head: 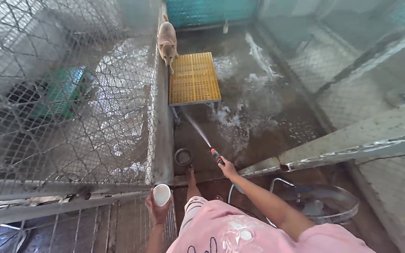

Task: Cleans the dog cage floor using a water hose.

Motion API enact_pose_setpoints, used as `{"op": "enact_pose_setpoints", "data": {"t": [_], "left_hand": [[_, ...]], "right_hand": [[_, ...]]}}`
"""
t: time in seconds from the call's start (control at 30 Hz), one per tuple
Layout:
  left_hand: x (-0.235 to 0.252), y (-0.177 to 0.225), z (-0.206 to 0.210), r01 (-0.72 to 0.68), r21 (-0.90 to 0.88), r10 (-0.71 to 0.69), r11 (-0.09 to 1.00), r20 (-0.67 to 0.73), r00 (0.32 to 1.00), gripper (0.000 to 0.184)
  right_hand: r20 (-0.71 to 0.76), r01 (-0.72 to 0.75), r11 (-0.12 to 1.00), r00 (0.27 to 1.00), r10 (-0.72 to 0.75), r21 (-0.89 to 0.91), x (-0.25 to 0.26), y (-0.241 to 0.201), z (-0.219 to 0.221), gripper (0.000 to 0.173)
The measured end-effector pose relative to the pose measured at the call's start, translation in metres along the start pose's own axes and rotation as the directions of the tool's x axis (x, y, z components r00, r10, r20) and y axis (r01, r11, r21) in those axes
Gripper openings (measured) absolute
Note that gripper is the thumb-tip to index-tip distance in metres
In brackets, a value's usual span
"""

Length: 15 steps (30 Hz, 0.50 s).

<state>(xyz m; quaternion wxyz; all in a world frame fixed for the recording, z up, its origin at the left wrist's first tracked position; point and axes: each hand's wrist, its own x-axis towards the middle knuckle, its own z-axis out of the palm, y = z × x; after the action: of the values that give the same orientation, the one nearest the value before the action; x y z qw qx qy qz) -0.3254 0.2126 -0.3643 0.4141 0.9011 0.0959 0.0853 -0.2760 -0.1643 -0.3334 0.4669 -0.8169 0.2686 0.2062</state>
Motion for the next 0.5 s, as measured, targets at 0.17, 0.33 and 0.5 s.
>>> {"op": "enact_pose_setpoints", "data": {"t": [0.17,0.33,0.5], "left_hand": [[0.001,-0.001,-0.001,-0.008,0.0,0.008,1.0,-0.002,1.0,0.11],[0.002,0.002,-0.004,-0.026,-0.01,0.026,1.0,0.003,1.0,0.11],[0.001,0.002,-0.002,-0.028,0.001,0.028,1.0,0.007,1.0,0.108]], "right_hand": [[-0.077,-0.153,0.985,0.984,0.159,0.082,0.007,0.014,-0.016,0.057],[-0.17,-0.239,0.964,0.952,0.256,0.113,0.009,0.023,-0.03,0.058],[-0.065,-0.184,0.98,0.98,0.189,0.074,-0.002,0.02,-0.017,0.059]]}}
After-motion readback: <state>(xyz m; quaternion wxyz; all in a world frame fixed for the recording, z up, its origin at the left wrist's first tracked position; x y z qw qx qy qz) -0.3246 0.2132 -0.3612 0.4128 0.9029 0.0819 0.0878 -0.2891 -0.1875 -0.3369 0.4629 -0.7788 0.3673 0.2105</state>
